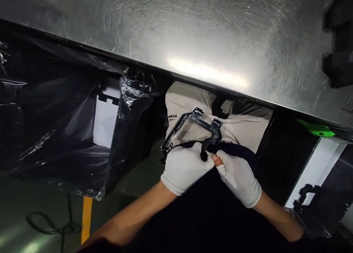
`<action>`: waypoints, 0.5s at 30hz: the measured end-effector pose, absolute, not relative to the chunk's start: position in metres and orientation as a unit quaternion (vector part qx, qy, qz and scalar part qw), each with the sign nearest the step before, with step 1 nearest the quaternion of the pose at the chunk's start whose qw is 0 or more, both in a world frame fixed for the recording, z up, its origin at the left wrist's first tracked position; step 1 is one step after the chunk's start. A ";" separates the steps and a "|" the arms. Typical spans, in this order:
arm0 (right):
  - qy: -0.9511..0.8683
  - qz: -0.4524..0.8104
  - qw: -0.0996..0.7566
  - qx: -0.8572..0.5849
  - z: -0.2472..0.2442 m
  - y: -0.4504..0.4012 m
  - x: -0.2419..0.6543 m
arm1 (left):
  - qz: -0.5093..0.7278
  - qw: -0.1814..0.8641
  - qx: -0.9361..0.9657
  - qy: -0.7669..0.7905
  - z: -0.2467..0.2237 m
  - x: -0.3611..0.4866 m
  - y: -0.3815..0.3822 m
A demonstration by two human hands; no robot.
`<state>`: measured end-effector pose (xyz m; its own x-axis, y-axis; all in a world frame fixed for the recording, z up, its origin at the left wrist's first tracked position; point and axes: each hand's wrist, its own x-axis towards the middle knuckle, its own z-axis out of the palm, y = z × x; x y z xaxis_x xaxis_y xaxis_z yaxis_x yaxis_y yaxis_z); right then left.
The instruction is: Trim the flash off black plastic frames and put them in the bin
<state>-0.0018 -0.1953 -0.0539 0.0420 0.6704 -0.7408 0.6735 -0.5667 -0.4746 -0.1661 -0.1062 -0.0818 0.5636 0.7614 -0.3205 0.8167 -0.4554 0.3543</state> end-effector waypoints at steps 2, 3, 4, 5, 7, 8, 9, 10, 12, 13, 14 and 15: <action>0.462 -0.514 0.001 0.723 -0.053 -0.194 -0.002 | -0.053 0.235 0.852 0.464 -0.083 -0.167 -0.107; 0.459 -0.515 0.002 0.724 -0.053 -0.194 -0.002 | -0.047 0.230 0.854 0.464 -0.083 -0.168 -0.107; 0.456 -0.517 0.003 0.724 -0.052 -0.194 -0.002 | -0.041 0.222 0.857 0.463 -0.084 -0.168 -0.108; 0.454 -0.519 0.002 0.725 -0.052 -0.194 -0.002 | -0.034 0.213 0.861 0.460 -0.085 -0.168 -0.108; 0.450 -0.523 -0.003 0.724 -0.052 -0.193 -0.003 | -0.020 0.194 0.870 0.453 -0.086 -0.169 -0.109; 0.450 -0.524 -0.004 0.723 -0.051 -0.193 -0.003 | -0.016 0.188 0.873 0.450 -0.087 -0.169 -0.109; 0.451 -0.522 -0.002 0.724 -0.051 -0.193 -0.003 | -0.018 0.184 0.874 0.450 -0.087 -0.169 -0.109; 0.452 -0.520 0.004 0.725 -0.051 -0.193 -0.004 | -0.022 0.184 0.872 0.452 -0.087 -0.168 -0.109; 0.456 -0.516 0.017 0.725 -0.051 -0.192 -0.004 | -0.038 0.189 0.866 0.461 -0.087 -0.168 -0.110; 0.458 -0.515 0.022 0.725 -0.050 -0.191 -0.005 | -0.045 0.194 0.863 0.463 -0.086 -0.168 -0.110; 0.458 -0.515 0.026 0.724 -0.050 -0.190 -0.005 | -0.053 0.199 0.860 0.467 -0.086 -0.167 -0.110; 0.456 -0.515 0.028 0.725 -0.050 -0.190 -0.005 | -0.061 0.204 0.856 0.471 -0.085 -0.167 -0.109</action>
<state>-0.0052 -0.1897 -0.0497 0.0527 0.6329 -0.7725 0.6907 -0.5817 -0.4295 -0.1670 -0.1095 -0.0848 0.5499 0.7810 -0.2962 0.8305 -0.4737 0.2930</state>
